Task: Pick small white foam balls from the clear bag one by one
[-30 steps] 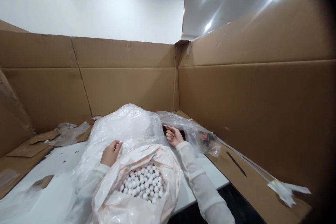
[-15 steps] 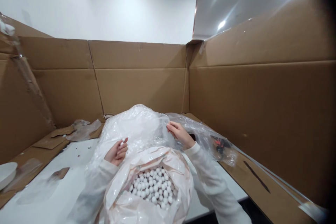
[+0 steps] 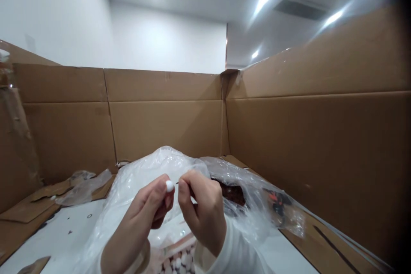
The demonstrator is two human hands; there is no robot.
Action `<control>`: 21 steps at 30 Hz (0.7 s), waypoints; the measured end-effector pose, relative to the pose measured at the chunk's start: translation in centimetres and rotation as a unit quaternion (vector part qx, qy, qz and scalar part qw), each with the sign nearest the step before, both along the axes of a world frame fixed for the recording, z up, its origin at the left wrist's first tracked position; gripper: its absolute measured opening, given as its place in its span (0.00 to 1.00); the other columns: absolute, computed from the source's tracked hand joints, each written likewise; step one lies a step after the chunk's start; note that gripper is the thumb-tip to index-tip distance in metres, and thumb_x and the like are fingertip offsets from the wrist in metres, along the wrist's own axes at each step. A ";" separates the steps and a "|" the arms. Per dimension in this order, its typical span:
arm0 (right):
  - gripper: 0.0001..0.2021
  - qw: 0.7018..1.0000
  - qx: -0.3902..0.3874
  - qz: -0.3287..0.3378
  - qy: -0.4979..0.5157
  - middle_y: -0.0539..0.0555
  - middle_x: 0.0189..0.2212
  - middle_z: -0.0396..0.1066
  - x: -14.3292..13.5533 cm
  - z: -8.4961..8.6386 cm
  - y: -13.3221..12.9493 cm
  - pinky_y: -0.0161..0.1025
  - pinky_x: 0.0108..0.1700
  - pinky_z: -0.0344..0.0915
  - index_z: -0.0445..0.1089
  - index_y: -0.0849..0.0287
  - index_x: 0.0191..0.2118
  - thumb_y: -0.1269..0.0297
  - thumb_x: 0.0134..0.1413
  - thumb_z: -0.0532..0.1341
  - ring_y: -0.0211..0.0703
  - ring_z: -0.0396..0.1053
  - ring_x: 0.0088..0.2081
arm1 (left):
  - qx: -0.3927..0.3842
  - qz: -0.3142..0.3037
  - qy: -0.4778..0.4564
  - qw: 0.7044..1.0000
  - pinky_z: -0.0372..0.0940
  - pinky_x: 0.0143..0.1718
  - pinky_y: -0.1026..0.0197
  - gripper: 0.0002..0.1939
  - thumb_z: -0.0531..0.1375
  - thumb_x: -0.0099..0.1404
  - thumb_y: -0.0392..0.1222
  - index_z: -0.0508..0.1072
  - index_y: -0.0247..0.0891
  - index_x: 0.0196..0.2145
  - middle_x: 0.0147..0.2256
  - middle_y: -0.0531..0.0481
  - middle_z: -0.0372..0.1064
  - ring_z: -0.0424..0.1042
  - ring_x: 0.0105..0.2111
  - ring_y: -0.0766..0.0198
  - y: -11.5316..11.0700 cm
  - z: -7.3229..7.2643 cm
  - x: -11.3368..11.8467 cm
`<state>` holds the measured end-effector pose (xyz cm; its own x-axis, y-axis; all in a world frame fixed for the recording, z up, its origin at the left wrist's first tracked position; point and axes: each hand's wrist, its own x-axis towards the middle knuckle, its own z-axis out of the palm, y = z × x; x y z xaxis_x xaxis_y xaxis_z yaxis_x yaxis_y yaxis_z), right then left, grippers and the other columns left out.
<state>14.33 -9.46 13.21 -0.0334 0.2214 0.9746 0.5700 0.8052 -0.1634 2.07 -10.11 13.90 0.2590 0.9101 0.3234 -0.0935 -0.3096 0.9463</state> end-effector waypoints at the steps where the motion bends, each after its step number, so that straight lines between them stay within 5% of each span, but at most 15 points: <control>1: 0.10 1.000 0.011 -0.008 -0.007 0.46 0.16 0.54 0.1 0.0 0.1 0.33 0.22 0.49 0.56 0.59 0.23 0.73 0.54 0.49 0.31 0.52 0.18 | 0.002 0.020 -0.004 1.000 0.47 0.15 0.71 0.22 0.54 0.56 0.59 0.56 0.37 0.19 0.18 0.57 0.46 0.45 0.17 0.73 0.0 -0.2 0.1; 11: 0.13 0.998 0.027 -0.031 -0.046 0.47 0.16 0.56 0.5 0.1 0.6 0.33 0.22 0.50 0.56 0.59 0.21 0.71 0.56 0.49 0.31 0.54 0.18 | -0.017 0.105 -0.011 0.994 0.55 0.15 0.70 0.23 0.57 0.49 0.63 0.60 0.38 0.21 0.19 0.55 0.51 0.54 0.18 0.70 0.2 -0.7 0.7; 21: 0.15 0.994 0.042 -0.020 -0.097 0.47 0.16 0.52 0.8 0.4 0.6 0.33 0.22 0.49 0.54 0.59 0.20 0.70 0.57 0.47 0.32 0.50 0.18 | 0.026 0.070 0.033 0.997 0.55 0.15 0.69 0.23 0.55 0.53 0.62 0.60 0.38 0.19 0.19 0.54 0.50 0.52 0.18 0.69 -0.3 -0.6 0.1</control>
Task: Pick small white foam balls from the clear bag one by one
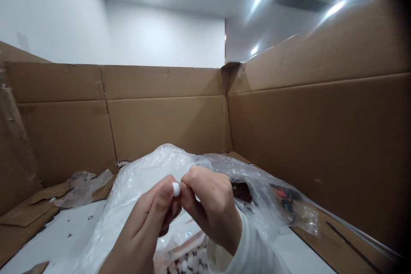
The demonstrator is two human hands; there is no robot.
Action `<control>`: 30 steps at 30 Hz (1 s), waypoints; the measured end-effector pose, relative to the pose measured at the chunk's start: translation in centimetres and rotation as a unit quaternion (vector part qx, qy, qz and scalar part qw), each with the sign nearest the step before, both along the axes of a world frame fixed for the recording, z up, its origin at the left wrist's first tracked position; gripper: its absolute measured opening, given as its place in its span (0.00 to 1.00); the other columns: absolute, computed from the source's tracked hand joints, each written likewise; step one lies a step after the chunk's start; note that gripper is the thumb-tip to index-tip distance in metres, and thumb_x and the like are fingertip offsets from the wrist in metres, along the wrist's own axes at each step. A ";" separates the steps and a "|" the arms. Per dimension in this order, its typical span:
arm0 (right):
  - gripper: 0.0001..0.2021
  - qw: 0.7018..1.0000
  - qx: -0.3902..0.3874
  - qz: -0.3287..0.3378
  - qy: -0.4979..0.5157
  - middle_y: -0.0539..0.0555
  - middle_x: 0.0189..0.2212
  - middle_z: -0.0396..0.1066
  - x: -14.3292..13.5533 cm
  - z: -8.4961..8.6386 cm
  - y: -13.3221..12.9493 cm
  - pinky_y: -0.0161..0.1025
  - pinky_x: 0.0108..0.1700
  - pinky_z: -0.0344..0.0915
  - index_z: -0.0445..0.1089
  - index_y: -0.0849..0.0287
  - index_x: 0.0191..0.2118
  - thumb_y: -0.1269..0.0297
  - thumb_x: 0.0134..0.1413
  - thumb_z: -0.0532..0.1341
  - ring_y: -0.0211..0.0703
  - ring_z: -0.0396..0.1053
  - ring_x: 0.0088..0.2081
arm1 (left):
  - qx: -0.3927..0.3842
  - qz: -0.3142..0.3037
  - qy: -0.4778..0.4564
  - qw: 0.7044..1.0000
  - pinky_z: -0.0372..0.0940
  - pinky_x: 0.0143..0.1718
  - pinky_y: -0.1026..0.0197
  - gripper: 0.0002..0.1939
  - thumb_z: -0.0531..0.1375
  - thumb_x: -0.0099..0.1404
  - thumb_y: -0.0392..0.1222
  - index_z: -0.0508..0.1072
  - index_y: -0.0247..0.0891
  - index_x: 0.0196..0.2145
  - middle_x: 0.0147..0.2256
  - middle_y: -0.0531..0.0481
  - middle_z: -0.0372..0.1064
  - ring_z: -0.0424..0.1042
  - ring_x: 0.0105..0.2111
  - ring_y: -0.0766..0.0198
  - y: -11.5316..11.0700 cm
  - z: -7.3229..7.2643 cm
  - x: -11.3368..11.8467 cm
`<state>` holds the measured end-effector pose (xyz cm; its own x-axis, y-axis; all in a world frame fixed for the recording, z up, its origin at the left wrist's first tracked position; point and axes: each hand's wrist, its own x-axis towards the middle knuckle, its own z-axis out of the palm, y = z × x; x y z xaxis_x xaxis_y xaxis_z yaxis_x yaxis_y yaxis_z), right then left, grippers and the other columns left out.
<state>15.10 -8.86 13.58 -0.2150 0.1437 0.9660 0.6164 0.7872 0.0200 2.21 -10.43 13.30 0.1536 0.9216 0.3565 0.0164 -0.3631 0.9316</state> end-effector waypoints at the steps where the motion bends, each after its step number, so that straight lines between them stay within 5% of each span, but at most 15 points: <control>1: 0.15 1.000 0.004 -0.006 -0.008 0.47 0.16 0.52 0.0 0.0 0.0 0.34 0.22 0.49 0.54 0.59 0.19 0.70 0.58 0.47 0.32 0.50 0.18 | -0.001 0.003 0.002 1.000 0.55 0.15 0.69 0.23 0.54 0.53 0.62 0.60 0.38 0.19 0.19 0.54 0.50 0.52 0.19 0.69 0.0 -0.1 0.0; 8: 0.17 0.995 0.044 -0.042 -0.073 0.48 0.16 0.54 0.4 0.4 0.4 0.35 0.22 0.48 0.57 0.59 0.21 0.69 0.59 0.42 0.35 0.50 0.20 | -0.025 0.033 -0.002 0.999 0.56 0.17 0.68 0.20 0.55 0.54 0.60 0.63 0.38 0.22 0.21 0.52 0.55 0.57 0.22 0.66 0.1 -1.0 -0.3; 16: 0.20 0.993 0.060 -0.043 -0.092 0.48 0.17 0.54 0.3 0.1 1.1 0.35 0.23 0.48 0.57 0.59 0.22 0.60 0.61 0.41 0.34 0.49 0.20 | -0.044 0.046 -0.003 0.998 0.64 0.26 0.65 0.21 0.55 0.53 0.61 0.69 0.39 0.30 0.25 0.50 0.62 0.64 0.27 0.63 -0.2 -0.4 0.1; 22: 0.17 0.995 0.058 -0.022 -0.072 0.48 0.16 0.53 0.1 -0.1 1.2 0.35 0.23 0.48 0.56 0.59 0.21 0.66 0.61 0.44 0.34 0.49 0.20 | -0.012 0.057 -0.017 0.998 0.59 0.18 0.67 0.22 0.56 0.51 0.62 0.68 0.39 0.29 0.22 0.52 0.58 0.57 0.20 0.67 -0.1 -0.1 0.5; 25: 0.16 0.997 0.025 0.025 -0.063 0.49 0.17 0.55 0.2 0.0 1.4 0.34 0.23 0.50 0.57 0.60 0.22 0.67 0.60 0.44 0.34 0.51 0.20 | 0.006 0.011 0.021 1.000 0.58 0.18 0.67 0.22 0.54 0.52 0.63 0.65 0.39 0.24 0.21 0.52 0.57 0.55 0.20 0.67 0.0 0.4 0.2; 30: 0.15 0.975 -0.050 0.211 0.058 0.49 0.20 0.58 0.9 0.1 1.8 0.34 0.26 0.54 0.59 0.60 0.25 0.63 0.60 0.45 0.34 0.56 0.22 | 0.007 -0.015 0.108 0.994 0.54 0.17 0.68 0.22 0.47 0.59 0.60 0.57 0.39 0.20 0.20 0.55 0.50 0.51 0.19 0.68 0.6 1.4 -0.8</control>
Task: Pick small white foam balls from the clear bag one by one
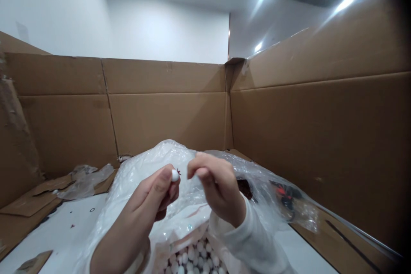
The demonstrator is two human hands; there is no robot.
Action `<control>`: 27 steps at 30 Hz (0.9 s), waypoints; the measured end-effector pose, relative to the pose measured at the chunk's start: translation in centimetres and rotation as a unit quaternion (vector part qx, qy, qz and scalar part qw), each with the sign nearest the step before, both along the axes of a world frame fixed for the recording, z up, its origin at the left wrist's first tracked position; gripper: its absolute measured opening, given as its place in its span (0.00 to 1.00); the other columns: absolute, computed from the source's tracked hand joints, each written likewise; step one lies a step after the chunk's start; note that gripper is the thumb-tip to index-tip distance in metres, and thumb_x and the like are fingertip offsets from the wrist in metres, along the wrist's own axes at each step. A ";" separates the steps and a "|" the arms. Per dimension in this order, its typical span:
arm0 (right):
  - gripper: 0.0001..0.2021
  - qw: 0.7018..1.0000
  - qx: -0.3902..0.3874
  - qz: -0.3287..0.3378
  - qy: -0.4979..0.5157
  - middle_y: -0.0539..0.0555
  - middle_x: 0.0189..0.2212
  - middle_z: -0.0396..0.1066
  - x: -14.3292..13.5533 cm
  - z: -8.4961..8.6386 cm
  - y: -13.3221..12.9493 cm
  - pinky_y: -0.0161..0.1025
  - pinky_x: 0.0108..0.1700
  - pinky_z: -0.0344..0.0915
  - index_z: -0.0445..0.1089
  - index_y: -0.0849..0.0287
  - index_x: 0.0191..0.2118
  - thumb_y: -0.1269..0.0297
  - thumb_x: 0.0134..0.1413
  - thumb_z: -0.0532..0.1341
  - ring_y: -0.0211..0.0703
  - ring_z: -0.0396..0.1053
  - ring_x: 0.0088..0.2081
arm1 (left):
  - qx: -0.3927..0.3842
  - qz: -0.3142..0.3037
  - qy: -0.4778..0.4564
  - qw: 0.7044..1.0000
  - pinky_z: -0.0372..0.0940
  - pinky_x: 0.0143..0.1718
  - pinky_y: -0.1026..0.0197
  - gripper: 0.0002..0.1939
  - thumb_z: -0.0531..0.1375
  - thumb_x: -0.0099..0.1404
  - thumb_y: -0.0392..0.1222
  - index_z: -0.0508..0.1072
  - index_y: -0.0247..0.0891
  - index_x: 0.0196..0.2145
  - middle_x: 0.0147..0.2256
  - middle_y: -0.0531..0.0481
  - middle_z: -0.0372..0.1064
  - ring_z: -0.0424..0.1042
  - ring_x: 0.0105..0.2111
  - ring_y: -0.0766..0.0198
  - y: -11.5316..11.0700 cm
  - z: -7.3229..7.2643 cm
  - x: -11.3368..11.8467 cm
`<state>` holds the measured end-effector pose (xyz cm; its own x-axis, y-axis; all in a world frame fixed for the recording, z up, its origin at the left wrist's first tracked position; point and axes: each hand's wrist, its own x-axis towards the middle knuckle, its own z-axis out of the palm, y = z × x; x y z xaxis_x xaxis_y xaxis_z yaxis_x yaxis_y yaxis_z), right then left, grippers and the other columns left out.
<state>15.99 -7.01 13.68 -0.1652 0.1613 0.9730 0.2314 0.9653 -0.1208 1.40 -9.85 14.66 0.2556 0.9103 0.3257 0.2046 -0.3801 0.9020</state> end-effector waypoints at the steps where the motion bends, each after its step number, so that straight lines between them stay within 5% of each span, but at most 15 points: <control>1: 0.15 0.997 -0.026 0.024 0.068 0.48 0.19 0.56 0.1 0.0 0.1 0.34 0.25 0.53 0.58 0.59 0.23 0.63 0.60 0.45 0.33 0.54 0.22 | 0.008 0.000 0.030 1.000 0.54 0.18 0.68 0.22 0.45 0.60 0.59 0.56 0.39 0.20 0.20 0.55 0.50 0.51 0.19 0.68 0.2 0.1 -0.2; 5: 0.16 0.917 -0.209 0.165 0.298 0.44 0.16 0.43 0.3 0.2 0.3 0.32 0.19 0.42 0.49 0.58 0.20 0.64 0.58 0.45 0.32 0.41 0.18 | 0.086 -0.056 0.272 0.957 0.55 0.24 0.65 0.21 0.43 0.62 0.55 0.58 0.38 0.21 0.19 0.54 0.55 0.55 0.21 0.66 1.2 -0.4 -0.3; 8: 0.11 0.815 -0.363 0.314 0.325 0.43 0.16 0.39 0.1 0.4 0.6 0.31 0.17 0.36 0.49 0.58 0.20 0.67 0.53 0.46 0.32 0.34 0.17 | 0.111 -0.076 0.461 0.877 0.52 0.24 0.64 0.18 0.47 0.61 0.53 0.61 0.38 0.22 0.19 0.54 0.59 0.58 0.21 0.64 2.3 -1.8 0.0; 10: 0.08 0.752 -0.434 0.386 0.311 0.43 0.16 0.38 -0.2 0.4 0.9 0.30 0.17 0.35 0.50 0.59 0.21 0.69 0.49 0.47 0.31 0.33 0.17 | 0.114 -0.058 0.495 0.860 0.52 0.25 0.63 0.18 0.44 0.63 0.52 0.62 0.39 0.23 0.21 0.52 0.62 0.61 0.22 0.62 2.8 -2.5 0.1; 13: 0.04 0.695 -0.485 0.447 0.286 0.43 0.17 0.39 -0.6 0.4 1.0 0.28 0.17 0.35 0.56 0.59 0.26 0.71 0.49 0.48 0.30 0.34 0.18 | 0.126 -0.042 0.428 0.894 0.55 0.28 0.62 0.17 0.39 0.65 0.47 0.62 0.39 0.27 0.25 0.51 0.65 0.64 0.25 0.61 3.2 -2.4 -0.1; 18: 0.05 0.652 -0.503 0.507 0.254 0.44 0.19 0.43 -1.2 0.4 0.1 0.27 0.19 0.39 0.54 0.59 0.27 0.71 0.51 0.51 0.30 0.38 0.19 | 0.161 -0.013 0.229 0.960 0.56 0.28 0.64 0.12 0.41 0.66 0.44 0.60 0.41 0.32 0.29 0.53 0.64 0.63 0.28 0.63 3.0 -0.8 -0.9; 22: 0.07 0.627 -0.521 0.537 0.215 0.45 0.21 0.45 -1.5 0.5 -0.6 0.26 0.21 0.42 0.55 0.61 0.26 0.72 0.54 0.51 0.29 0.42 0.21 | 0.212 0.079 0.092 0.970 0.56 0.26 0.65 0.07 0.45 0.65 0.44 0.60 0.41 0.35 0.28 0.54 0.60 0.60 0.26 0.66 2.5 -0.6 -0.8; 27: 0.05 0.603 -0.531 0.564 0.193 0.46 0.22 0.46 -1.6 0.4 -0.4 0.25 0.22 0.45 0.60 0.63 0.29 0.72 0.56 0.50 0.29 0.43 0.22 | 0.213 0.065 0.026 0.974 0.57 0.25 0.67 0.05 0.48 0.64 0.44 0.59 0.42 0.35 0.30 0.54 0.59 0.61 0.28 0.67 2.0 -0.8 -0.5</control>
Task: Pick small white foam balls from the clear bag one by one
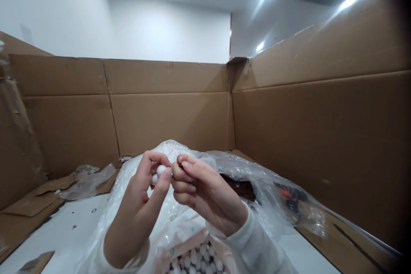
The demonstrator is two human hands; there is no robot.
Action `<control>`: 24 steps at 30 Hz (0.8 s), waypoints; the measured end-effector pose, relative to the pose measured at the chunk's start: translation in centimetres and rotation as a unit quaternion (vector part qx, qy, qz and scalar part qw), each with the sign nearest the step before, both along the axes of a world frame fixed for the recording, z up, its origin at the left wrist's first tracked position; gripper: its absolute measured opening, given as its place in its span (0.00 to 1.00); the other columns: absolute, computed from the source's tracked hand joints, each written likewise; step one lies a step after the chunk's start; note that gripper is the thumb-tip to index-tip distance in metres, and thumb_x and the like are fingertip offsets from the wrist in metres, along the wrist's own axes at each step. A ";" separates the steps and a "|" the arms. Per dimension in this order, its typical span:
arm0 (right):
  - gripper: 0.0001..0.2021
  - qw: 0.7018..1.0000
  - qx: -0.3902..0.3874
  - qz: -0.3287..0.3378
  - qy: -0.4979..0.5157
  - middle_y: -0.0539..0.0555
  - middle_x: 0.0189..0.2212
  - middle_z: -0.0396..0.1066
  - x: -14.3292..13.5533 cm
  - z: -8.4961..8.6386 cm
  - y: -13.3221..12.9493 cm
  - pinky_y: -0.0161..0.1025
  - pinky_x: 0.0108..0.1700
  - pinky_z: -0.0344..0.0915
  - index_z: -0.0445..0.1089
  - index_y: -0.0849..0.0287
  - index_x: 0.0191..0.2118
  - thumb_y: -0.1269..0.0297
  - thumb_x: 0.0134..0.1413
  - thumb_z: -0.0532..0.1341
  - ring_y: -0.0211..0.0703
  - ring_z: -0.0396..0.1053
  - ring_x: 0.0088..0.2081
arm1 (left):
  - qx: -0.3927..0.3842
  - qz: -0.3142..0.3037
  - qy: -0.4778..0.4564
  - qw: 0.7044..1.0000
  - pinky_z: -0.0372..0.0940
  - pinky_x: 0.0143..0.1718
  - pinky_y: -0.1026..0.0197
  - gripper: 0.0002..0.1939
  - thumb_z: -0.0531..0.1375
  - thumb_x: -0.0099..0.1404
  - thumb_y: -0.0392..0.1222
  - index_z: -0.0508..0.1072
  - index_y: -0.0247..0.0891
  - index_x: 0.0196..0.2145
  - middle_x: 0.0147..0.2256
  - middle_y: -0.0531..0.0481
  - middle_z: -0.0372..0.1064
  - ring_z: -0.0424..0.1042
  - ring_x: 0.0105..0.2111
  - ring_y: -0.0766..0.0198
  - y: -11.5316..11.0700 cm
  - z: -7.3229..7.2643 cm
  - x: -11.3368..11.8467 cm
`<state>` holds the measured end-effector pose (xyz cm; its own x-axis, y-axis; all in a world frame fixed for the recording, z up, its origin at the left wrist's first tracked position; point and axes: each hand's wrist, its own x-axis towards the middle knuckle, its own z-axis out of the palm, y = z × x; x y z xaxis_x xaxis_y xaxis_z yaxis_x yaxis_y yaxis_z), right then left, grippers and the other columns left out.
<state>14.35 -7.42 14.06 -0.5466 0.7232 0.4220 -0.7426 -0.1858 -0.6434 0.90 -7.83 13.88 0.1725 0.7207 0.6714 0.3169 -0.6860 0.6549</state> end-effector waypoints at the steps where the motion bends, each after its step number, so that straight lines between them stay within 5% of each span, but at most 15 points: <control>1: 0.05 1.000 -0.004 0.003 0.004 0.46 0.23 0.46 0.0 -0.1 0.1 0.25 0.22 0.45 0.61 0.63 0.31 0.71 0.56 0.50 0.29 0.43 0.22 | 0.007 -0.006 -0.003 1.000 0.57 0.26 0.67 0.05 0.48 0.65 0.44 0.59 0.42 0.35 0.30 0.54 0.59 0.61 0.28 0.67 0.0 0.0 0.0; 16: 0.06 1.000 0.022 -0.021 -0.003 0.44 0.19 0.42 0.0 -0.3 0.6 0.25 0.20 0.42 0.63 0.61 0.35 0.69 0.57 0.50 0.30 0.38 0.20 | 0.022 0.005 -0.009 1.000 0.56 0.27 0.67 0.05 0.48 0.65 0.43 0.61 0.41 0.34 0.29 0.55 0.59 0.59 0.26 0.69 0.1 0.2 0.2; 20: 0.11 0.999 -0.008 0.025 0.023 0.44 0.20 0.43 0.1 -0.2 0.3 0.23 0.19 0.43 0.55 0.62 0.24 0.68 0.57 0.51 0.28 0.40 0.20 | 0.011 0.010 -0.023 1.000 0.57 0.27 0.66 0.05 0.50 0.64 0.44 0.61 0.42 0.37 0.31 0.53 0.61 0.62 0.28 0.67 -0.1 0.2 0.3; 24: 0.11 0.994 -0.059 0.082 0.039 0.44 0.20 0.43 0.0 -0.7 0.7 0.23 0.15 0.39 0.55 0.62 0.25 0.66 0.57 0.51 0.27 0.38 0.18 | 0.008 0.000 -0.018 1.000 0.59 0.29 0.66 0.05 0.50 0.64 0.43 0.61 0.42 0.37 0.32 0.53 0.63 0.65 0.30 0.66 -0.1 0.2 0.7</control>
<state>14.40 -6.69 13.34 -0.6297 0.6747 0.3850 -0.7434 -0.3794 -0.5509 1.59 -7.90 14.03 0.1485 0.7098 0.6885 0.2935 -0.6965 0.6548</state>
